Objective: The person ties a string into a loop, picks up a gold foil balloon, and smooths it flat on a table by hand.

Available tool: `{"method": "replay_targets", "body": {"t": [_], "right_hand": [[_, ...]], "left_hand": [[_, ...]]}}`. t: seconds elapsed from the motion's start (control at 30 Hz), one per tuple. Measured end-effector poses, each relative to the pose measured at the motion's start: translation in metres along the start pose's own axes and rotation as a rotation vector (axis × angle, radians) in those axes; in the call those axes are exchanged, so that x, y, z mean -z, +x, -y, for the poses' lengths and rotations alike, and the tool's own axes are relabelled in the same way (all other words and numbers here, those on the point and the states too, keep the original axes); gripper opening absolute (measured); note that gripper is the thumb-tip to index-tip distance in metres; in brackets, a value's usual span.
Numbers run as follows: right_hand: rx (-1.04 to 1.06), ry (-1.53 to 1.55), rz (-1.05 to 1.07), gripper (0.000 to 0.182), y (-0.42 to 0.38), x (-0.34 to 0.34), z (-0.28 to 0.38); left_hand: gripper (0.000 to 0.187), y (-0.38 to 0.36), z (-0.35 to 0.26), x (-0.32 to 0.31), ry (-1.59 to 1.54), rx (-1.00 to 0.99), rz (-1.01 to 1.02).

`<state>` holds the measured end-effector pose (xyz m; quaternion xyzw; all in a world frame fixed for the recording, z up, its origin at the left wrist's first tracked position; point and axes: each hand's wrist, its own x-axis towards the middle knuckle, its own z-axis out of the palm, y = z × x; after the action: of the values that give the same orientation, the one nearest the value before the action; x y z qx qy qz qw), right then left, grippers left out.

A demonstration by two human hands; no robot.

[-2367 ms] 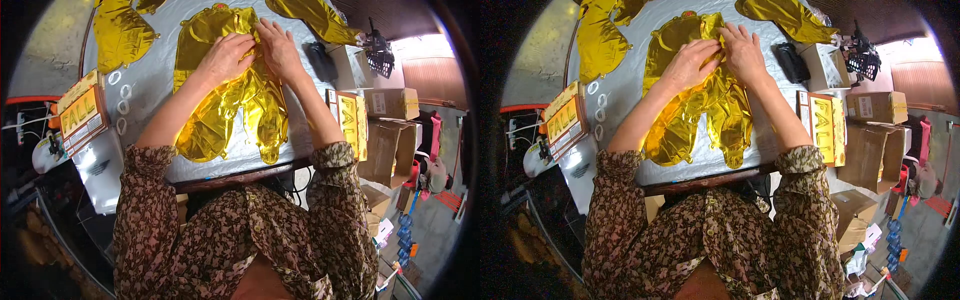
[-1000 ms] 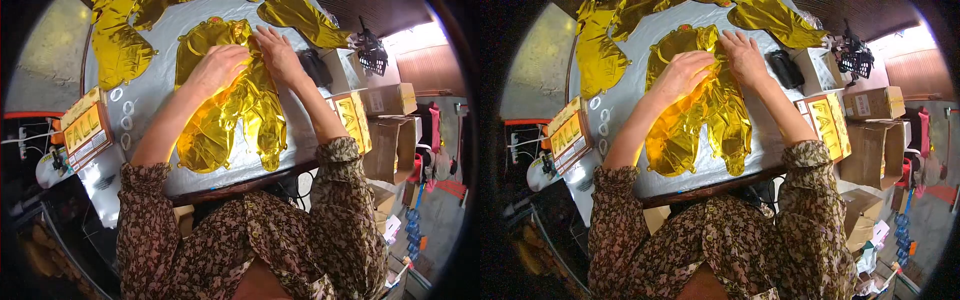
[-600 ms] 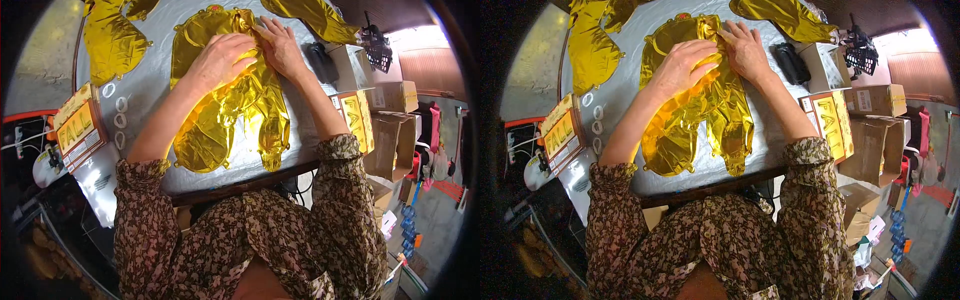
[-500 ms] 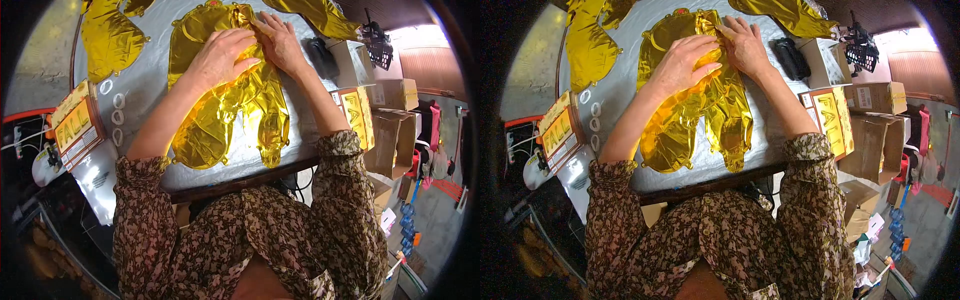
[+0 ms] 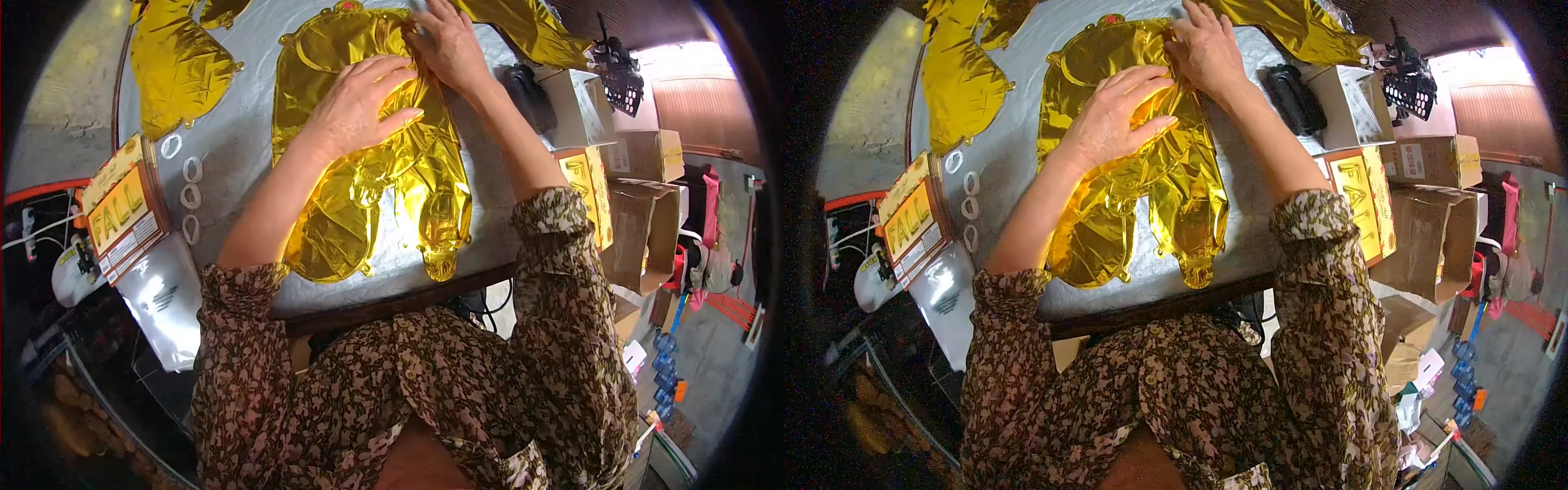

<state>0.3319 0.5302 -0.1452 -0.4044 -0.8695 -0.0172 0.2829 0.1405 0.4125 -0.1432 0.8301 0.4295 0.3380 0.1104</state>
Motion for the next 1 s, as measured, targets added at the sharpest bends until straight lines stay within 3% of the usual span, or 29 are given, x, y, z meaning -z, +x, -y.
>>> {"method": "replay_targets", "body": {"t": [0.07, 0.13, 0.17, 0.3, 0.47, 0.5, 0.73, 0.93, 1.0], "right_hand": [[0.002, -0.003, 0.008, 0.029, 0.014, -0.007, -0.005], [-0.084, 0.085, 0.012, 0.034, 0.027, -0.028, -0.022], [-0.09, -0.048, 0.071, 0.039, 0.034, -0.023, -0.019], [-0.107, 0.002, 0.038, 0.045, 0.038, -0.001, -0.014], [-0.006, -0.071, -0.045, 0.051, -0.035, 0.02, 0.026], [-0.033, -0.146, 0.074, 0.058, -0.052, 0.021, 0.029], [-0.162, -0.155, -0.011, 0.057, -0.065, 0.006, 0.033], [-0.186, -0.311, 0.288, 0.061, -0.036, 0.034, 0.05], [-0.232, -0.244, 0.225, 0.061, -0.029, 0.017, 0.041]], "left_hand": [[0.051, 0.0, -0.001, 0.0, 0.009, 0.015, -0.003], [0.05, -0.001, 0.0, 0.0, 0.003, 0.024, -0.005], [0.049, -0.001, -0.001, -0.001, -0.003, 0.027, -0.006], [0.048, -0.001, 0.002, -0.004, 0.005, -0.001, -0.03], [0.049, -0.002, 0.003, -0.002, 0.014, -0.004, -0.039], [0.05, -0.002, 0.003, -0.003, 0.008, 0.003, -0.032], [0.053, -0.003, 0.007, -0.009, 0.021, -0.005, -0.04], [0.055, -0.003, 0.01, -0.011, 0.025, -0.02, -0.05], [0.056, -0.004, 0.01, -0.01, 0.055, -0.011, -0.04]]}}
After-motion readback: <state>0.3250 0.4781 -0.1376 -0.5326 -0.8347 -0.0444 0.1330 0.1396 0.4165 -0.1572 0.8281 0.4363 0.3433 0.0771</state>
